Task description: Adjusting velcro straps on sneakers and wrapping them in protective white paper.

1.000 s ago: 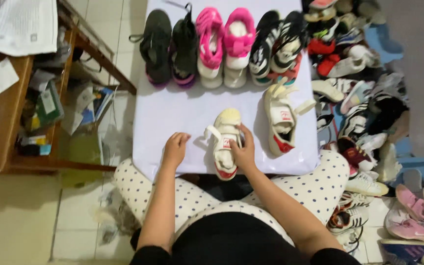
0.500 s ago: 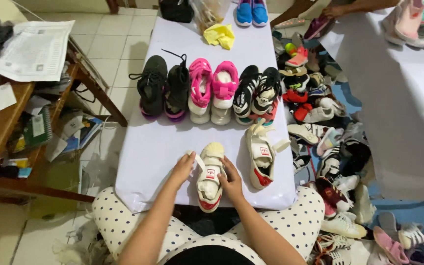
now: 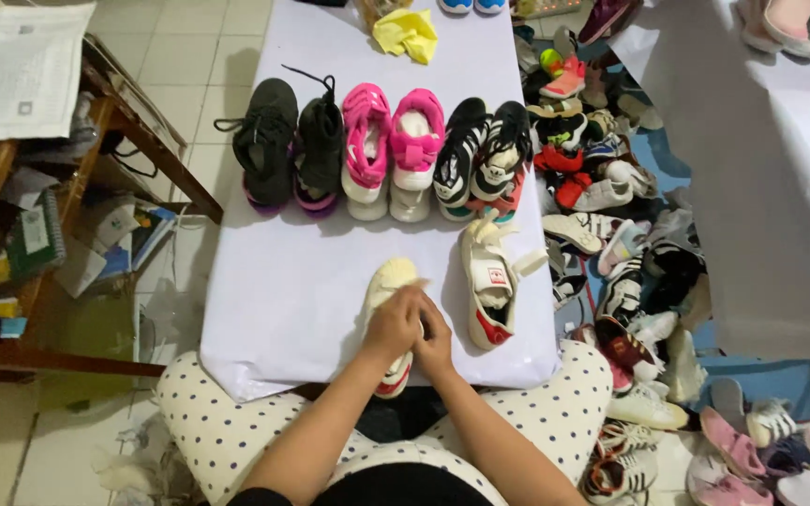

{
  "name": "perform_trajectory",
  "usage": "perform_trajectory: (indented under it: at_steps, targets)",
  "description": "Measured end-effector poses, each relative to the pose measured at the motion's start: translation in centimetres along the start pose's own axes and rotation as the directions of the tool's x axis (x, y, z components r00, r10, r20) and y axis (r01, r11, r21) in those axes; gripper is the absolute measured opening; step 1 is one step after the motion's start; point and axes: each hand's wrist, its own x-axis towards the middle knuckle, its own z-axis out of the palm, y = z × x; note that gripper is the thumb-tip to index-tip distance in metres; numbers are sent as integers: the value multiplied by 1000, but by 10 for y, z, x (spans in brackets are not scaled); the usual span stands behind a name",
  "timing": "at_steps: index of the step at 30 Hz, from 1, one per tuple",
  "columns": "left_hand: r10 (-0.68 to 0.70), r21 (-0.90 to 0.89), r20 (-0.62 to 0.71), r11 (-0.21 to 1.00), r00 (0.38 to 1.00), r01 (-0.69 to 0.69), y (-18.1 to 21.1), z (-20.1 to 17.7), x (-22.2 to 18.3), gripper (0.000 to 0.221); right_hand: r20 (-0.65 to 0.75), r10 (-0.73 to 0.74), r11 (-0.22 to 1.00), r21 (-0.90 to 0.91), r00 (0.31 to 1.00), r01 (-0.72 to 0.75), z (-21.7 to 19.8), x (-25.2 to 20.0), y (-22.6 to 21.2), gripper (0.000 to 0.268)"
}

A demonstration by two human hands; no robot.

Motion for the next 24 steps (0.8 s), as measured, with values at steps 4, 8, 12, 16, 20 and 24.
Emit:
perform_trajectory:
  at_steps: [4, 8, 12, 16, 20, 24]
  targets:
    - [47, -58, 15, 997, 999, -47, -7, -4, 6, 24, 29, 12, 1000, 17, 1000, -13, -2, 2, -6, 44]
    - [42, -98, -26, 994, 999, -44, 0, -13, 4, 28, 49, 9, 1000, -23, 999, -7, 1, 5, -17, 46]
    - [43, -133, -20, 990, 999, -46, 9, -20, 9, 27, 50, -10, 999, -30, 999, 12, -1, 6, -12, 47]
    - [29, -122, 12, 992, 1000, -27, 4, -14, 6, 26, 38, -7, 999, -40, 999, 8, -5, 0, 5, 42]
    - [40, -95, 152, 995, 988, -26, 2, -15, 6, 26, 31, 12, 1000, -27, 999, -11, -11, -7, 32, 43]
    - [66, -128, 211, 991, 975, -39, 18, -28, 10, 33, 6, 18, 1000, 0, 1000, -18, -8, -7, 20, 39]
